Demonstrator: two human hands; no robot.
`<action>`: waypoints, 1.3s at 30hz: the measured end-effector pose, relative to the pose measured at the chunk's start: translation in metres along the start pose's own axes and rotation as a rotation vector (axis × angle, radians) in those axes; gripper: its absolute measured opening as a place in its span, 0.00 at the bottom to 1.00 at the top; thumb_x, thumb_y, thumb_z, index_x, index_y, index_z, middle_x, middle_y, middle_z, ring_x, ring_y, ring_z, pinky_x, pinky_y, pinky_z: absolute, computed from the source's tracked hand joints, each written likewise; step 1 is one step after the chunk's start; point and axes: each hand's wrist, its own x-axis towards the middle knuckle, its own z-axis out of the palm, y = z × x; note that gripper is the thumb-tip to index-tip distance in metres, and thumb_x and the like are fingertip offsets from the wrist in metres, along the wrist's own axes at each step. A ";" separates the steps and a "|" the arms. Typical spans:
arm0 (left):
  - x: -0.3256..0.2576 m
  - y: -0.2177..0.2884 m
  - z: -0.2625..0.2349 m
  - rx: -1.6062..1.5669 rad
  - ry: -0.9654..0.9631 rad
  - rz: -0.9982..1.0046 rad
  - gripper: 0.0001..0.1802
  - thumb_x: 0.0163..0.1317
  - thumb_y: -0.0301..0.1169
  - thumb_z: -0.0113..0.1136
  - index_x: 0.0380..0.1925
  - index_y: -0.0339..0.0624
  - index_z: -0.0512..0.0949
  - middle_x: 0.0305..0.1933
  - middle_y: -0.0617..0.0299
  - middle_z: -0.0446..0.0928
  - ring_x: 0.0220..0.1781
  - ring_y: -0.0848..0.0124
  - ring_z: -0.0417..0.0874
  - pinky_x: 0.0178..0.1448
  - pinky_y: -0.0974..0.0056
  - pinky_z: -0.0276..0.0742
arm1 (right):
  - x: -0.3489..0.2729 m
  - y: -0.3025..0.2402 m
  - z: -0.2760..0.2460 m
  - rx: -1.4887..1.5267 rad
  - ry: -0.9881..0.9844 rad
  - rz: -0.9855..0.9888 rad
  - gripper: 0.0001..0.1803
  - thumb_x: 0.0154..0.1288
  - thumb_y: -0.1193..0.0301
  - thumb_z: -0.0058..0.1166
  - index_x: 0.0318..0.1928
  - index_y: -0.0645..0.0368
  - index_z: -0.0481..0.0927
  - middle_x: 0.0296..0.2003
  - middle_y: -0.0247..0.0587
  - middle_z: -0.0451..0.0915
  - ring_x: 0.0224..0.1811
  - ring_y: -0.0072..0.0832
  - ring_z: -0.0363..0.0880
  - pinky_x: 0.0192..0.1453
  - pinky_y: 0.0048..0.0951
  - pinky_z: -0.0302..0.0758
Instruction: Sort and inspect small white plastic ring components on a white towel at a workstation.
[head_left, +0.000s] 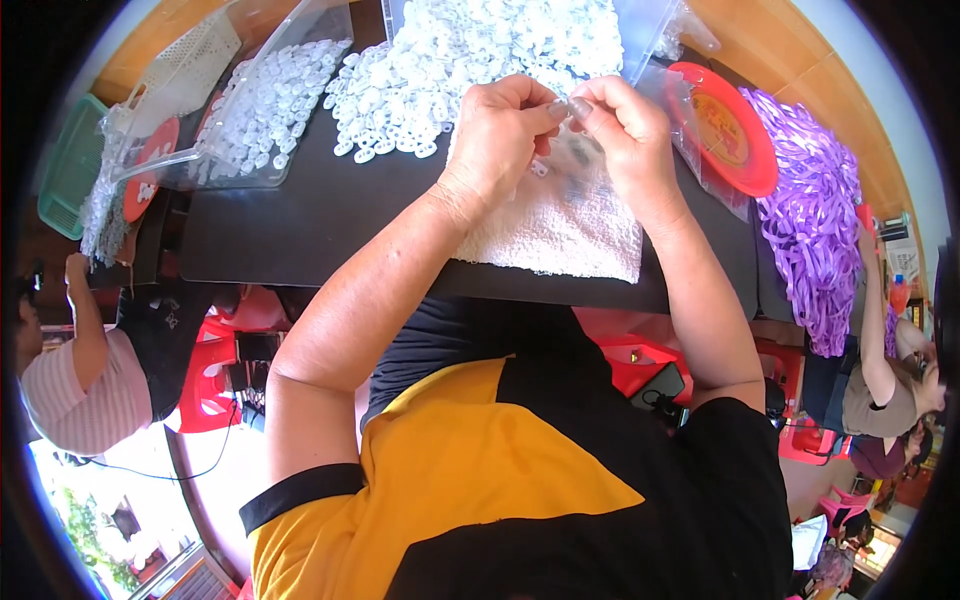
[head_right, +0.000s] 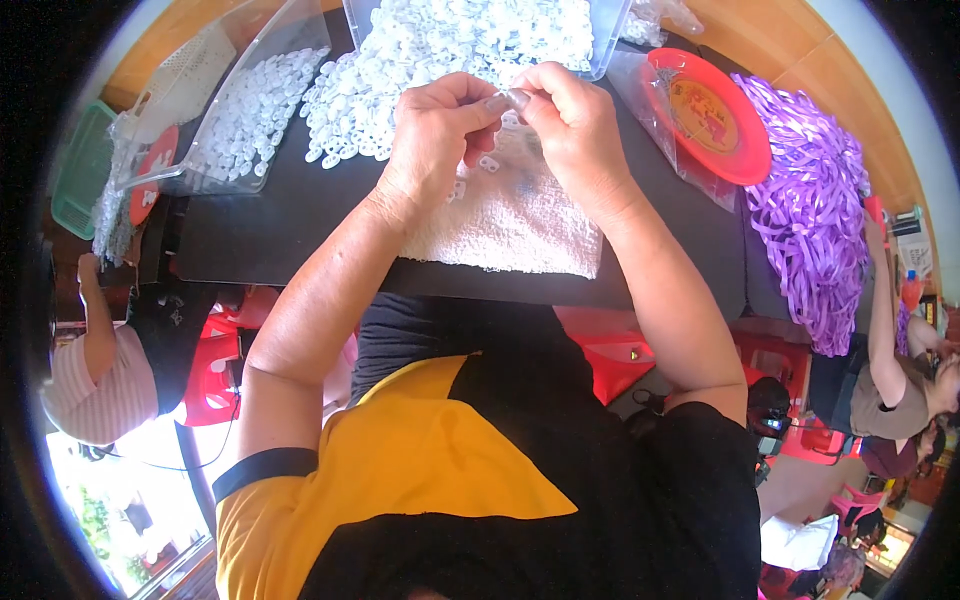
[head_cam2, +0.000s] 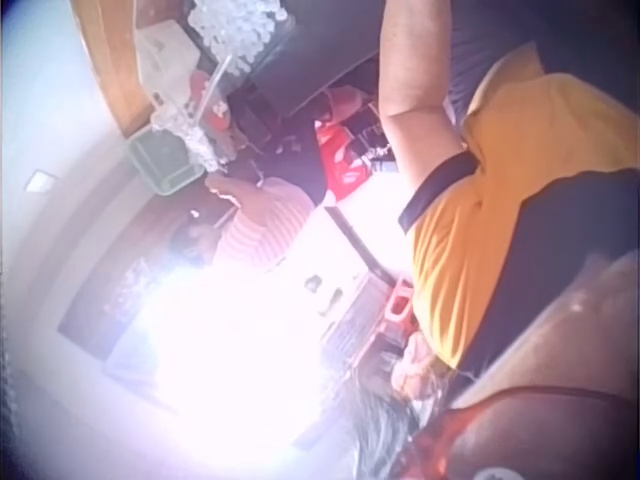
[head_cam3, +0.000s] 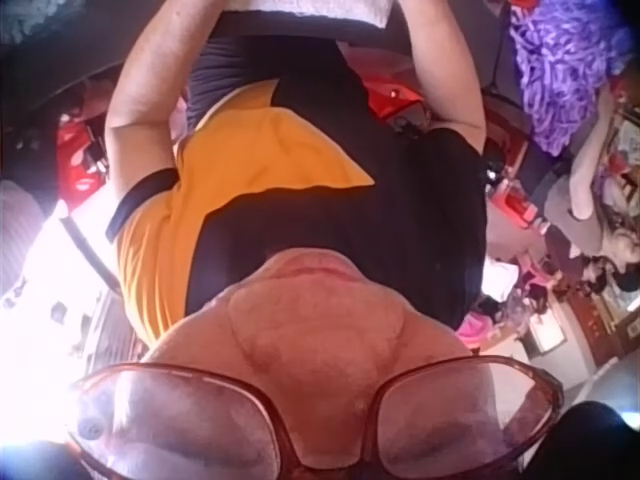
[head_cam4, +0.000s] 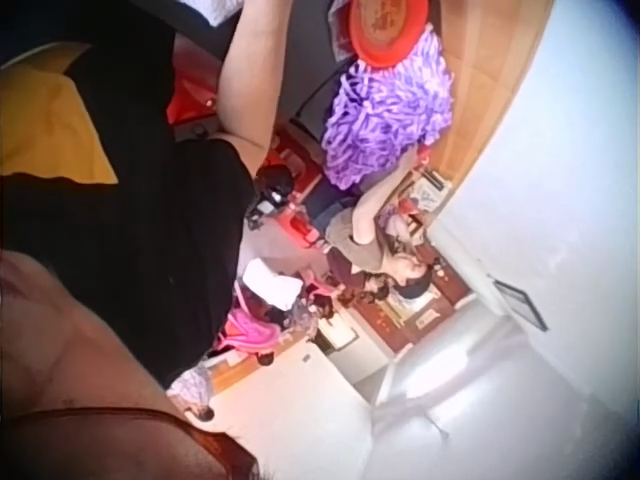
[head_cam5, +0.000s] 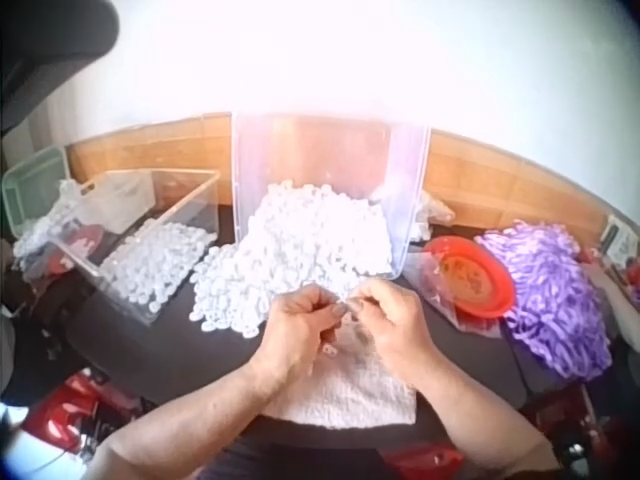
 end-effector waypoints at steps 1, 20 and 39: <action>0.000 0.001 0.000 -0.012 -0.003 -0.028 0.06 0.62 0.27 0.61 0.31 0.33 0.79 0.22 0.65 0.76 0.22 0.80 0.73 0.26 0.73 0.71 | 0.001 0.000 -0.001 0.009 0.004 0.018 0.05 0.64 0.78 0.55 0.39 0.66 0.75 0.30 0.41 0.81 0.33 0.26 0.80 0.39 0.27 0.76; -0.001 0.001 0.002 0.018 -0.012 -0.027 0.07 0.64 0.27 0.60 0.32 0.34 0.78 0.23 0.66 0.76 0.23 0.81 0.73 0.25 0.73 0.71 | 0.000 0.000 -0.002 -0.080 0.047 -0.038 0.04 0.61 0.80 0.53 0.37 0.65 0.76 0.29 0.47 0.82 0.31 0.35 0.82 0.37 0.30 0.76; 0.012 -0.004 -0.013 -0.301 0.209 -0.004 0.05 0.63 0.25 0.59 0.32 0.33 0.77 0.24 0.61 0.76 0.19 0.77 0.72 0.20 0.72 0.65 | 0.019 -0.098 -0.039 0.426 -0.382 -0.293 0.12 0.69 0.70 0.51 0.47 0.64 0.79 0.33 0.41 0.80 0.39 0.29 0.79 0.46 0.28 0.74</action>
